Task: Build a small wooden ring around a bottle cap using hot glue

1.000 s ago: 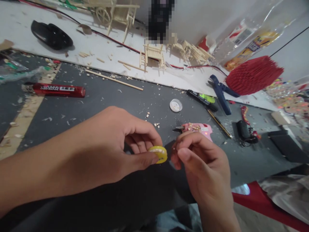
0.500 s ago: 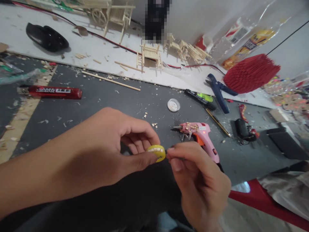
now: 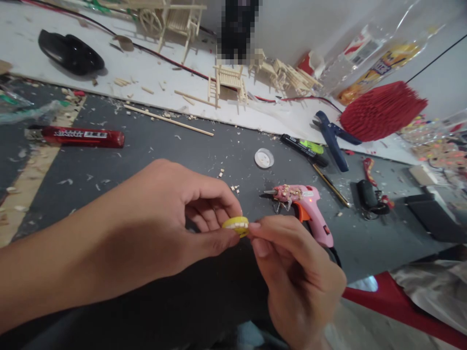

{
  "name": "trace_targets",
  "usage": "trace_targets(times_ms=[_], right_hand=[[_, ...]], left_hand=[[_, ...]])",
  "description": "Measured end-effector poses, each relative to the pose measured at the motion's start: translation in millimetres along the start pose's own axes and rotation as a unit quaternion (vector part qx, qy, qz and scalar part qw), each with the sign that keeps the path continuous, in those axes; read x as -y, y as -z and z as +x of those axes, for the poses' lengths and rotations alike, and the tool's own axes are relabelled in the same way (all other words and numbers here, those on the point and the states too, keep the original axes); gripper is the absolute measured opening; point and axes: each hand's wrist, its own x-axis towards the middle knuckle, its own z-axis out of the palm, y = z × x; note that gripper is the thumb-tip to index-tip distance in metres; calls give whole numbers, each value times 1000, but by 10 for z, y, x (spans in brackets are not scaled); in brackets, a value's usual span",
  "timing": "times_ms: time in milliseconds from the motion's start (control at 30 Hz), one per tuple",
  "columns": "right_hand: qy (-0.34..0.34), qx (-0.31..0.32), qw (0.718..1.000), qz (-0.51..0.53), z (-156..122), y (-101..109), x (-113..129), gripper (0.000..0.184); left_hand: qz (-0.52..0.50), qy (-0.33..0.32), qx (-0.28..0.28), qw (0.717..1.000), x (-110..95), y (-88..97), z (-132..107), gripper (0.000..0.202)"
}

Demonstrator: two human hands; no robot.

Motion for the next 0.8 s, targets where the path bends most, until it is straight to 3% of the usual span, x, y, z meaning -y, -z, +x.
trace_targets(times_ms=[433, 500, 600, 667, 733, 800], right_hand=[[-24, 14, 1000, -7, -7, -25, 61, 34], [-35, -10, 999, -36, -35, 25, 92, 29], [-96, -121, 976, -153, -24, 326, 64, 8], [-160, -145, 936, -279, 46, 645, -51, 18], [-229, -93, 886, -392, 145, 949, -224, 47], [-296, 7, 862, -410, 230, 1147, -395, 56]], left_hand=[[8, -14, 5, 1000, 20, 5, -26, 12], [12, -17, 3, 1000, 24, 5, -18, 13], [38, -27, -14, 999, 19, 17, -19, 17], [55, -27, -21, 998, 1, 29, -26, 16], [54, -17, -15, 998, -22, 37, -31, 15], [39, -4, 0, 999, -38, 36, -26, 17]])
